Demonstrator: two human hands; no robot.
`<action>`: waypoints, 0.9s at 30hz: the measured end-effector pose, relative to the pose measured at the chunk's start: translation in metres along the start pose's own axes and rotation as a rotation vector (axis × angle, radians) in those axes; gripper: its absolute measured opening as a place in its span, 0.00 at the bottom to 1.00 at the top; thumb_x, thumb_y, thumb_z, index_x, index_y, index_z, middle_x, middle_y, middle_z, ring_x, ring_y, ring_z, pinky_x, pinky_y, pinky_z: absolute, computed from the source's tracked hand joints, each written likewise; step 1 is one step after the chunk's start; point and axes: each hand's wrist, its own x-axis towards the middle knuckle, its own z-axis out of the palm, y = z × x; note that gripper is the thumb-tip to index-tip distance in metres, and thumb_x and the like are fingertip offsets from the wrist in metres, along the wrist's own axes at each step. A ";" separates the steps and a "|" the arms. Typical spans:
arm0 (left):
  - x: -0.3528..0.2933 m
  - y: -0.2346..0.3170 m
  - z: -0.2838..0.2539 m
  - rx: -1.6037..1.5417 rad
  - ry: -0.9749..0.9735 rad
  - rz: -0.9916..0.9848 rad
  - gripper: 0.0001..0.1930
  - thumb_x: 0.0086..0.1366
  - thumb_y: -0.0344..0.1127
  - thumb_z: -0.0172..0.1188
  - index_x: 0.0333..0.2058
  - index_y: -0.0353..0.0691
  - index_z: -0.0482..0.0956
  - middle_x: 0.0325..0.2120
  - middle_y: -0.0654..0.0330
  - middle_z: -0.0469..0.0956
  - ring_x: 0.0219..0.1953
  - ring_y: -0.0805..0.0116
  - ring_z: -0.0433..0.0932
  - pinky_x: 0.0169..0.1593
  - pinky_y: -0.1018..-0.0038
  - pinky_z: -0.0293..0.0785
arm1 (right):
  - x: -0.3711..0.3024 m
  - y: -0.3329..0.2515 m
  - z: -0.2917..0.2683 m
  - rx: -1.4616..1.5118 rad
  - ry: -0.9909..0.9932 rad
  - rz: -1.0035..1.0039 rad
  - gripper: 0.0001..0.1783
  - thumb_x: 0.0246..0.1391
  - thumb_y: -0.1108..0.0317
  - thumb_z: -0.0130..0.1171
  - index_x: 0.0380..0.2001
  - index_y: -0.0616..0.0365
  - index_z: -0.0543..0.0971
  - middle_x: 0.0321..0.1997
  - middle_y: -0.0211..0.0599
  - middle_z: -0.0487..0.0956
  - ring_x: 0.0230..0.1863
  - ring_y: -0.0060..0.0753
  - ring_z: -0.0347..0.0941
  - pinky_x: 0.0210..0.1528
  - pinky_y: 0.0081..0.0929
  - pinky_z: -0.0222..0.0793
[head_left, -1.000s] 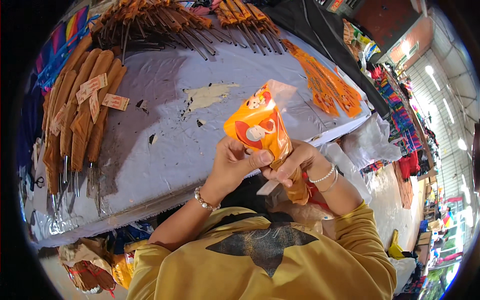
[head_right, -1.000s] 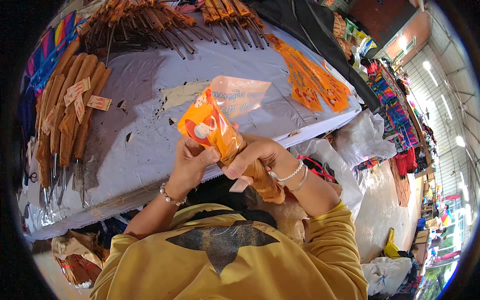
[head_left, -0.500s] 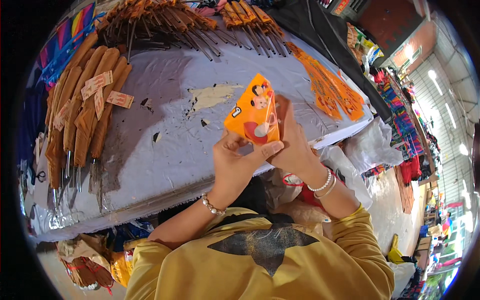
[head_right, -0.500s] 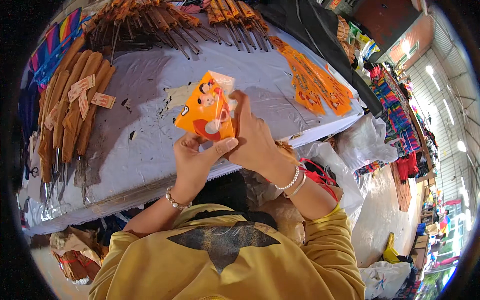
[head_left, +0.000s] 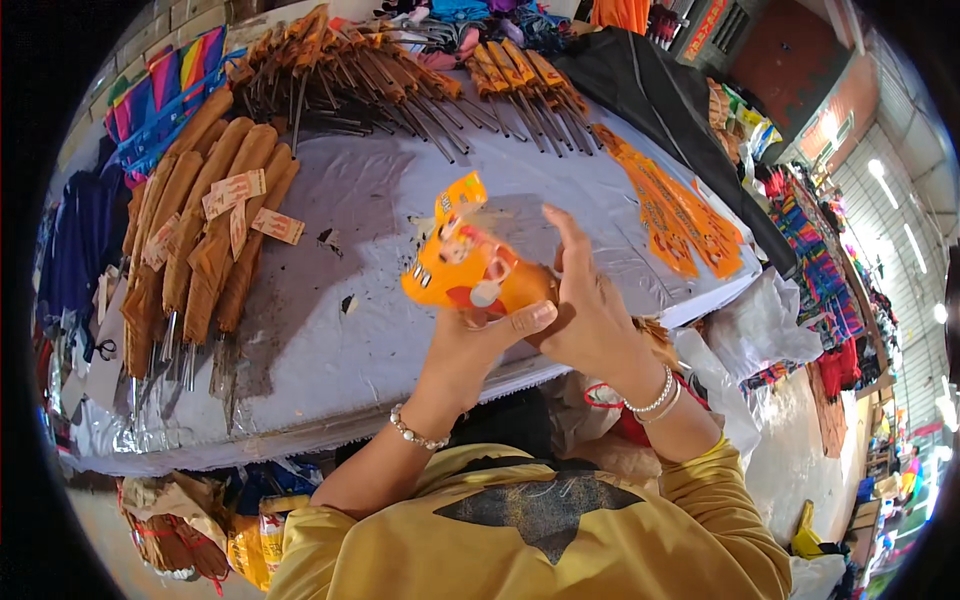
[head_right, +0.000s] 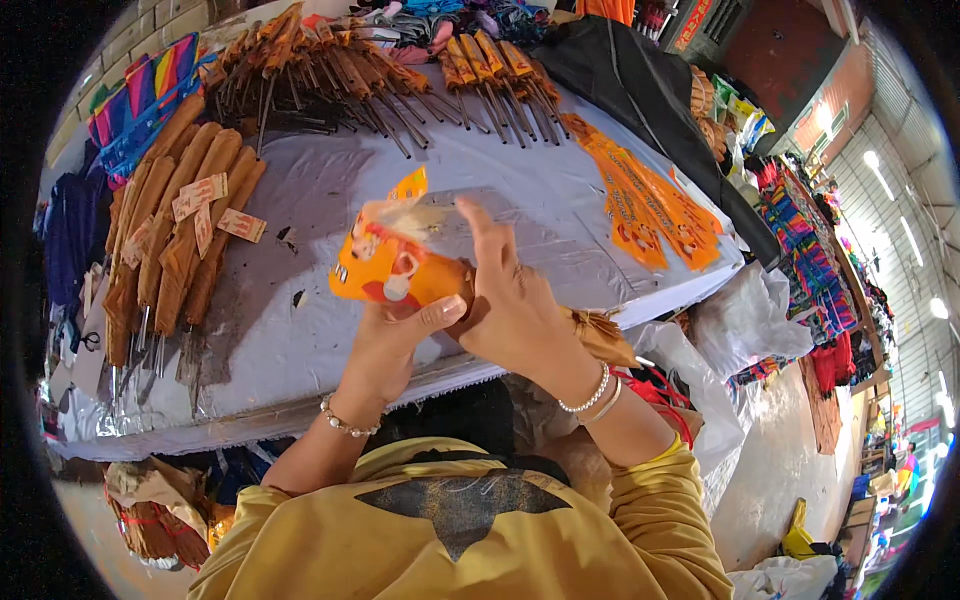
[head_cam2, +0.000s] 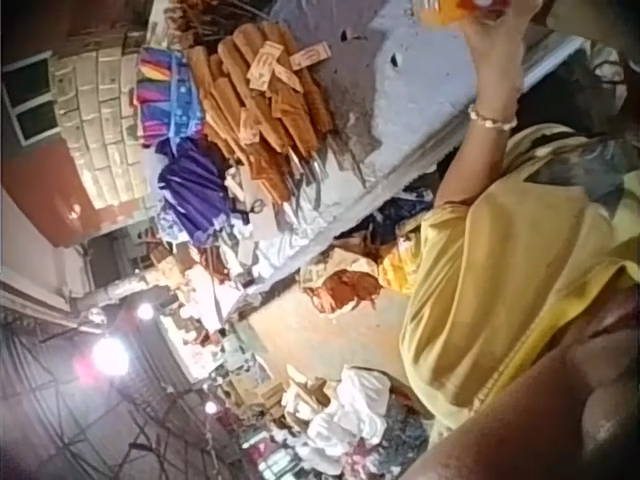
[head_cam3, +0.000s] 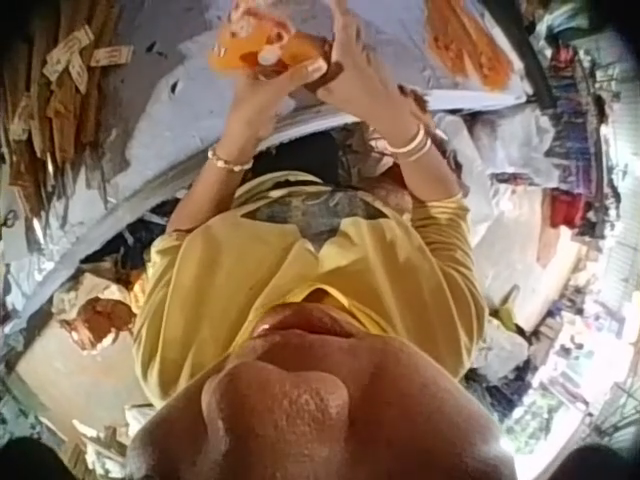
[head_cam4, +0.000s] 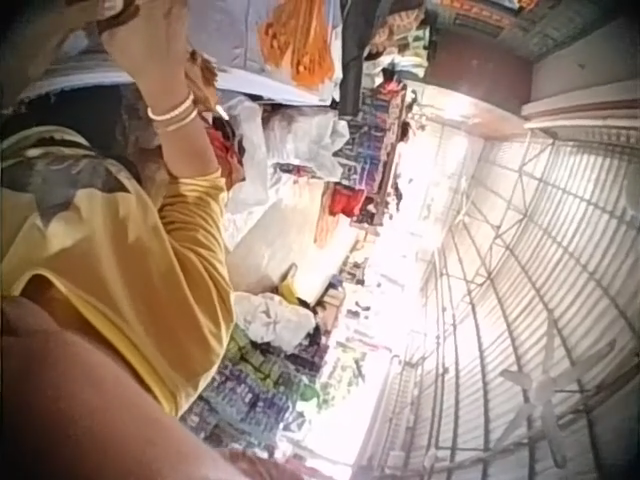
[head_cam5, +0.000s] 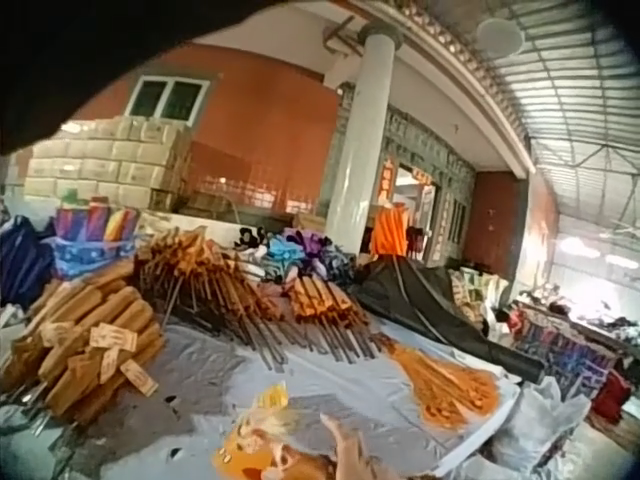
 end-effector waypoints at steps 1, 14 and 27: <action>-0.001 0.001 0.000 0.002 0.000 0.003 0.26 0.51 0.24 0.66 0.50 0.38 0.68 0.45 0.61 0.74 0.46 0.71 0.74 0.51 0.72 0.70 | 0.000 0.000 0.002 -0.023 -0.028 0.007 0.55 0.35 0.70 0.68 0.63 0.54 0.45 0.37 0.46 0.68 0.35 0.49 0.71 0.36 0.37 0.69; -0.003 0.000 -0.009 0.158 -0.096 0.117 0.32 0.50 0.24 0.65 0.55 0.36 0.63 0.48 0.60 0.71 0.49 0.69 0.72 0.54 0.72 0.69 | 0.016 0.009 0.015 1.079 -0.383 -0.030 0.63 0.33 0.72 0.70 0.64 0.51 0.35 0.44 0.41 0.68 0.46 0.33 0.68 0.50 0.32 0.65; -0.007 0.003 0.002 -0.022 0.097 0.167 0.18 0.57 0.30 0.60 0.46 0.36 0.69 0.41 0.60 0.75 0.44 0.68 0.75 0.50 0.71 0.72 | 0.014 -0.013 0.008 0.491 -0.252 -0.142 0.57 0.36 0.70 0.67 0.64 0.49 0.41 0.45 0.46 0.66 0.43 0.48 0.67 0.52 0.38 0.65</action>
